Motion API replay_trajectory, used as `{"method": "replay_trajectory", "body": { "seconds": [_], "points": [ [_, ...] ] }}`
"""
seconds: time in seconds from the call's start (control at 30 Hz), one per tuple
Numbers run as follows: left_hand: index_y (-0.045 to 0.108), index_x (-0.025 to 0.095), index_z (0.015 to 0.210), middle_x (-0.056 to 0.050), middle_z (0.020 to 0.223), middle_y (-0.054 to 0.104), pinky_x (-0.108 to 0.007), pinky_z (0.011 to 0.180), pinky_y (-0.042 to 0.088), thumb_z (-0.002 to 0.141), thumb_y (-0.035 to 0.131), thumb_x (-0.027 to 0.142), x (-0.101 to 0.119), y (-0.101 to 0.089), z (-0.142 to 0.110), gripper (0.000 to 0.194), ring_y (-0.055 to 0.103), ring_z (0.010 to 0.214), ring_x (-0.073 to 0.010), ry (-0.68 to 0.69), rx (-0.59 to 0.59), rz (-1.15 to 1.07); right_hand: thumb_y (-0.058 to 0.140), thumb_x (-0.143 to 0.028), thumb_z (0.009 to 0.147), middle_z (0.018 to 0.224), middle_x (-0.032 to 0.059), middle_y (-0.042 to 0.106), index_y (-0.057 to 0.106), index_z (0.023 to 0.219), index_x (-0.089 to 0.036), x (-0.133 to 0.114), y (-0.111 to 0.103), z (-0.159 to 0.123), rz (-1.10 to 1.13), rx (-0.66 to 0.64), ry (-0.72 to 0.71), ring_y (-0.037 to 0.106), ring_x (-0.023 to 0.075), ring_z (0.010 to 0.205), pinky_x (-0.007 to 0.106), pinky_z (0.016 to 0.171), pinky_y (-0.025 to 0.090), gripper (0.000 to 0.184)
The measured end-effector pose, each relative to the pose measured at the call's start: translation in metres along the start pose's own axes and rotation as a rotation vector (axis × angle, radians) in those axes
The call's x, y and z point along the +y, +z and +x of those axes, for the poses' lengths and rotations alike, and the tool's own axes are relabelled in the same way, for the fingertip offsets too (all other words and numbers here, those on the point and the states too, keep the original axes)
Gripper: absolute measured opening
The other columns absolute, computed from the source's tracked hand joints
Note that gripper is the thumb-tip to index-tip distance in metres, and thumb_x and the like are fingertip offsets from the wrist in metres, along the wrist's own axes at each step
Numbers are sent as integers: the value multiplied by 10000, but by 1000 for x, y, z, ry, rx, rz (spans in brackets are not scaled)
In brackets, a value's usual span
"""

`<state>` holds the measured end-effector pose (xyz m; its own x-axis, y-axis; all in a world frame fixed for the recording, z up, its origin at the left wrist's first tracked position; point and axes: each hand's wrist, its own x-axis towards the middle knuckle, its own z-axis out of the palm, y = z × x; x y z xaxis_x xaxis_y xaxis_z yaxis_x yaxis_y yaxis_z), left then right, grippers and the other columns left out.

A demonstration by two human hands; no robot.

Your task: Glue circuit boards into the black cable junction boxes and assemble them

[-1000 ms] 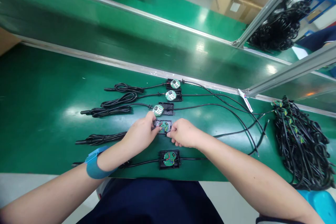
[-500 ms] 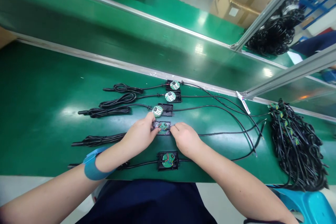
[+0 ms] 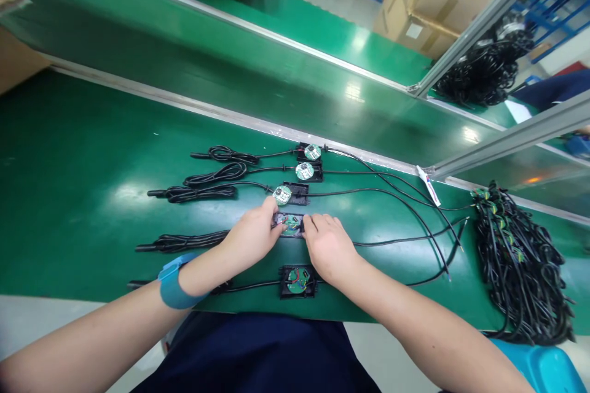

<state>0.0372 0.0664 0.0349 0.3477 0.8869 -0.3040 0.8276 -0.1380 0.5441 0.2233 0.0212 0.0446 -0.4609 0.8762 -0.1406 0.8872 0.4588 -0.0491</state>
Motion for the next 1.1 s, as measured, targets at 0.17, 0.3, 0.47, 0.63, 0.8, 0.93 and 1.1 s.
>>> {"method": "replay_trajectory", "body": {
  "seconds": [0.17, 0.3, 0.47, 0.63, 0.8, 0.93, 1.1],
  "points": [
    [487, 142, 1166, -128, 995, 694, -346, 724, 477, 885, 614, 182, 3, -1, 1, 311, 680, 919, -281, -25, -15, -8, 417, -256, 1022, 1220, 214, 585, 595, 1287, -82, -2, 8, -4, -27, 37, -117, 530, 277, 999, 421, 824, 523, 364],
    [488, 136, 1149, -119, 947, 699, -344, 716, 479, 875, 636, 188, 1, -1, 1, 317, 681, 890, -278, -6, -4, -3, 451, -170, 981, 1268, 237, 551, 569, 1314, -65, -6, 3, -2, -81, -24, -132, 508, 308, 1073, 437, 827, 535, 368],
    [505, 159, 1102, -80, 881, 697, -336, 702, 487, 850, 683, 296, -14, -3, -6, 337, 672, 818, -249, 44, 26, -45, 434, -169, 990, 1470, 225, 437, 641, 1214, -101, -5, 5, 2, 52, 63, -84, 434, 337, 1272, 487, 954, 491, 313],
    [591, 198, 925, -63, 908, 711, -334, 734, 505, 836, 671, 309, -30, -18, -15, 163, 670, 833, -226, 130, -34, -43, 416, -175, 1005, 1422, 191, 486, 564, 1352, -167, -3, 18, 3, 167, 89, -103, 481, 287, 1210, 461, 973, 458, 378],
    [636, 201, 969, -65, 940, 726, -350, 775, 495, 873, 641, 261, -27, -36, -15, 113, 672, 874, -246, 157, -117, 153, 391, -195, 1011, 1342, 167, 503, 577, 1329, -183, -3, 15, 5, 147, 42, -90, 481, 276, 1117, 417, 920, 446, 368],
    [631, 194, 957, -80, 970, 700, -335, 798, 492, 923, 573, 249, -26, -36, -15, 88, 660, 903, -237, 241, -86, 215, 372, -230, 1026, 1273, 161, 522, 605, 1287, -170, -2, 11, 8, 172, 42, -108, 477, 268, 1064, 410, 901, 438, 355],
    [648, 186, 897, -85, 904, 696, -320, 789, 481, 987, 451, 265, -35, -23, -11, 231, 646, 853, -216, 340, -49, 169, 362, -228, 1027, 1263, 176, 517, 614, 1266, -129, -1, 12, 8, 160, 63, -133, 469, 280, 1069, 412, 900, 434, 361]
  ]
}}
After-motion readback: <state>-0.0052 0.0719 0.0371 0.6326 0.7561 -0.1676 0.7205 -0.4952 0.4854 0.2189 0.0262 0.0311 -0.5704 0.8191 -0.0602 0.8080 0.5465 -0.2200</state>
